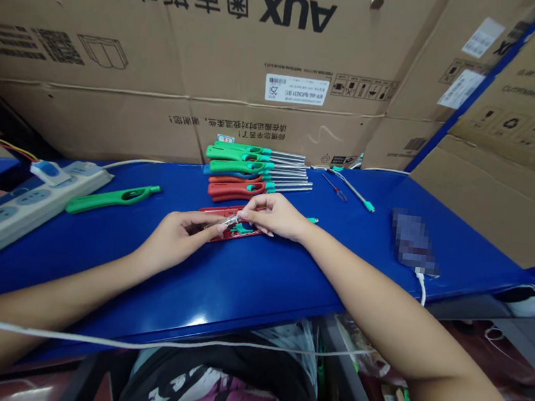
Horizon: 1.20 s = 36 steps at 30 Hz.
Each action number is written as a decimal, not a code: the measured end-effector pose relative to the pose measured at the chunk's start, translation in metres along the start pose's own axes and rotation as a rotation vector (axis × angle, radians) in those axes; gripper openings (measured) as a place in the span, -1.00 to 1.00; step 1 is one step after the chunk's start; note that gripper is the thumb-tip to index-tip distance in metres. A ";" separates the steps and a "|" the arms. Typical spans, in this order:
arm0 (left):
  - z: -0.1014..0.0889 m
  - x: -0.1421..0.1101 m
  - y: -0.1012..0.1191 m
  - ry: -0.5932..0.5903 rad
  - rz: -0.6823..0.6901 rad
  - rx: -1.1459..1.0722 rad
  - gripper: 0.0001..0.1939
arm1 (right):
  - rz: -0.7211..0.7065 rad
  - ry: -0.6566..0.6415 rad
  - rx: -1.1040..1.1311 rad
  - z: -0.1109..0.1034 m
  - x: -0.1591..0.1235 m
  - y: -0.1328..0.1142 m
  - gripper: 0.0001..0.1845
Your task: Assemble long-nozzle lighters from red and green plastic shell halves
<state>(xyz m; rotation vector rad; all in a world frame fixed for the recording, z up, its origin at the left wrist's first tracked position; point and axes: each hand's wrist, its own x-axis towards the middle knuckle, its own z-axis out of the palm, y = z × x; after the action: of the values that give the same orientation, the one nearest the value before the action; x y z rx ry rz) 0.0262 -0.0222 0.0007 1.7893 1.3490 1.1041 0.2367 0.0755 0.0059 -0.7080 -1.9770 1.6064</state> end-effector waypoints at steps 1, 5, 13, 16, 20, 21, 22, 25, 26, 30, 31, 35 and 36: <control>0.000 0.000 0.000 -0.001 -0.001 0.000 -0.67 | 0.002 0.002 0.000 0.001 0.000 0.000 -0.62; 0.002 -0.001 -0.002 -0.004 0.003 0.007 -0.69 | 0.012 0.006 0.007 0.003 -0.001 0.000 -0.58; 0.004 -0.002 -0.005 0.001 0.026 -0.001 -0.68 | 0.010 0.032 -0.006 0.007 -0.001 0.001 -0.57; 0.005 -0.003 -0.005 0.004 0.025 0.011 -0.68 | 0.003 0.038 -0.032 0.008 -0.002 0.001 -0.56; 0.002 -0.001 -0.003 -0.002 0.012 0.020 -0.67 | 0.006 0.014 -0.036 0.007 -0.001 -0.001 -0.57; 0.001 0.000 -0.003 -0.001 0.009 0.015 -0.67 | 0.006 -0.001 -0.033 0.005 0.000 -0.001 -0.57; 0.000 0.000 -0.002 -0.001 0.006 0.010 -0.67 | 0.005 -0.015 -0.030 0.004 0.000 -0.001 -0.57; -0.002 0.002 -0.001 -0.001 0.002 0.006 -0.66 | -0.002 -0.029 -0.021 0.001 0.002 -0.001 -0.58; -0.003 0.002 -0.001 0.000 0.001 0.007 -0.65 | -0.005 -0.024 -0.014 0.000 0.002 0.000 -0.58; -0.003 0.002 -0.001 -0.011 0.004 0.016 -0.67 | -0.001 0.004 -0.008 0.001 0.002 0.001 -0.56; -0.002 0.002 -0.001 -0.016 0.006 0.017 -0.67 | 0.003 0.011 -0.008 0.002 0.002 0.001 -0.56; -0.001 0.002 -0.003 -0.021 0.011 0.018 -0.66 | 0.008 0.063 0.031 0.008 0.002 0.003 -0.51; -0.001 0.002 -0.004 -0.019 0.015 0.019 -0.66 | 0.007 0.083 0.040 0.009 0.002 0.004 -0.50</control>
<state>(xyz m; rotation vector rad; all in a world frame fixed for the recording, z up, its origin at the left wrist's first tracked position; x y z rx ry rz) 0.0243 -0.0195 -0.0016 1.8221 1.3416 1.0823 0.2297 0.0711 0.0002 -0.7540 -1.8812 1.5899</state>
